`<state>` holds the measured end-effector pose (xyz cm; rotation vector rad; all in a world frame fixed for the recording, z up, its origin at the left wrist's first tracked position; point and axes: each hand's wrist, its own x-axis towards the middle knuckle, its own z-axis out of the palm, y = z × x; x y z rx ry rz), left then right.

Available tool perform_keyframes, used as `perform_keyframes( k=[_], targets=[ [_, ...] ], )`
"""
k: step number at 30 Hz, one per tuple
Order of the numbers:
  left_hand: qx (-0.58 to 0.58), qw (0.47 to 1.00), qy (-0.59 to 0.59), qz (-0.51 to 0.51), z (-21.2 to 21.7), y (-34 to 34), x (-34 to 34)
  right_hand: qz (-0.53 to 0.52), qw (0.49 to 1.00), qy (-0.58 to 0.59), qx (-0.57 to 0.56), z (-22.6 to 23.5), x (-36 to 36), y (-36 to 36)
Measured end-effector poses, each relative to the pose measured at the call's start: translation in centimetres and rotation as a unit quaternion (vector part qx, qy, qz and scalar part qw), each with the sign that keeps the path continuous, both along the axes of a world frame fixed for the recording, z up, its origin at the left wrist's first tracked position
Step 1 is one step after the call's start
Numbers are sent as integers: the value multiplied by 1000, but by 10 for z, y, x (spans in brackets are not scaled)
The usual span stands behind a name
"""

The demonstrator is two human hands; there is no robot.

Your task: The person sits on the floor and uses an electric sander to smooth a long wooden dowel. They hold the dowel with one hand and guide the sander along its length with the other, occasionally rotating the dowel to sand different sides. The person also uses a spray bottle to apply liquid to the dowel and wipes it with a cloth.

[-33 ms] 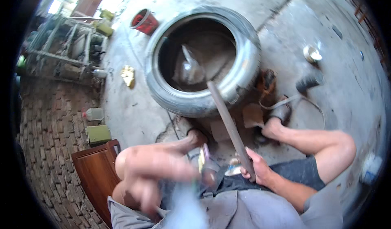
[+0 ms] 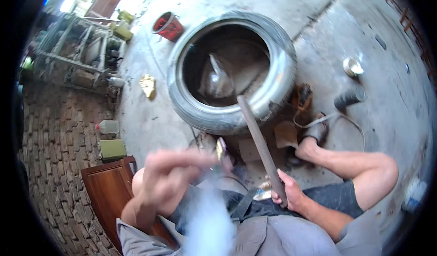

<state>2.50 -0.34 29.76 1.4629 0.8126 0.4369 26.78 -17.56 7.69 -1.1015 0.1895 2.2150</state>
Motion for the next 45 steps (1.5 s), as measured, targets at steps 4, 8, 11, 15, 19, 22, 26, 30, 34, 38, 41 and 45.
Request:
perform_keyframes(
  k=[4, 8, 11, 15, 19, 22, 26, 30, 34, 38, 41, 45],
  targets=[
    [17, 969, 98, 226, -84, 82, -72, 11, 1000, -19, 12, 7, -7, 1],
    [-50, 929, 172, 325, -165, 109, -189, 34, 998, -37, 28, 6, -16, 6],
    [-123, 865, 236, 426, -214, 103, -206, 23, 1000, 3, 9, -6, -8, 6],
    [-269, 850, 163, 422, -261, 102, -241, 38, 999, -8, -14, -15, -7, 11],
    [-260, 806, 167, 506, -249, 120, -232, 31, 998, -27, -54, -10, -11, 28],
    [-236, 795, 181, 528, -233, 142, -233, 40, 997, -17, -57, -17, -12, 35],
    [-251, 809, 173, 503, -225, 176, -233, 41, 996, -9, -78, -22, -13, 43],
    [-241, 825, 135, 493, -221, 216, -215, 47, 996, -16, -75, -23, -9, 61],
    [-220, 839, 114, 484, -234, 289, -206, 34, 996, -28, -72, -10, 16, 86],
    [-41, 868, 6, 495, -194, 427, -207, 21, 997, -43, -54, 6, 43, 105],
    [59, 826, -81, 554, -168, 476, -198, 33, 997, -40, -48, 10, 42, 104],
    [-25, 850, -23, 525, -217, 434, -161, 33, 997, -2, -65, -1, 14, 83]
  ],
)
